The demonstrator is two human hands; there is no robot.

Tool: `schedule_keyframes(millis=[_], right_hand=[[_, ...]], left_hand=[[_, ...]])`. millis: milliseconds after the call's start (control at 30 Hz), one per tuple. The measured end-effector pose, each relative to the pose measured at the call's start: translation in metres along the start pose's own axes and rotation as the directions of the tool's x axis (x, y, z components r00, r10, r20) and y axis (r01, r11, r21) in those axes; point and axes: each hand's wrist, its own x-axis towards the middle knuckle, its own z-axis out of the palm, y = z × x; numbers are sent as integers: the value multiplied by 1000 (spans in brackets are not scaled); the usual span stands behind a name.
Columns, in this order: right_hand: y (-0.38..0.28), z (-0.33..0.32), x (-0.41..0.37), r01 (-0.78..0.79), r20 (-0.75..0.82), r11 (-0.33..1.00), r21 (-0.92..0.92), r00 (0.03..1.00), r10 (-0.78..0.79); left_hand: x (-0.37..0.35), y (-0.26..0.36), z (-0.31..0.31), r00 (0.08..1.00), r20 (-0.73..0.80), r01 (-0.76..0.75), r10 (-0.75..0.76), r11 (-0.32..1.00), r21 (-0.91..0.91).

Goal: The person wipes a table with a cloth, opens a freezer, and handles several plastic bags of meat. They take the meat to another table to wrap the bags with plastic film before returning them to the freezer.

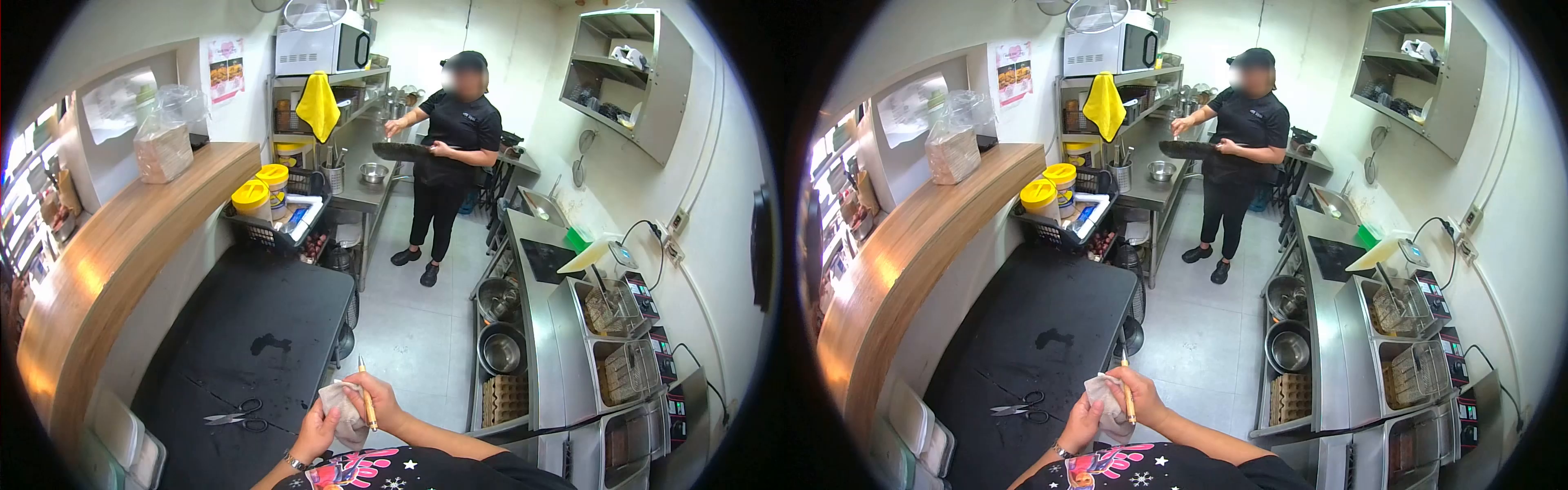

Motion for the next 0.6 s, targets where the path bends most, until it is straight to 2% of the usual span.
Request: schedule_keyframes(millis=[200, 600], right_hand=[[1, -1, -1, -111, -2, 992, 54, 994, 112], [-1, 4, 3, -201, 81, 970, 136, 978, 191]], left_hand=[[2, 9, -1, 991, 46, 129, -125, 987, -95], [3, 4, -10, 992, -15, 127, -129, 988, -84]])
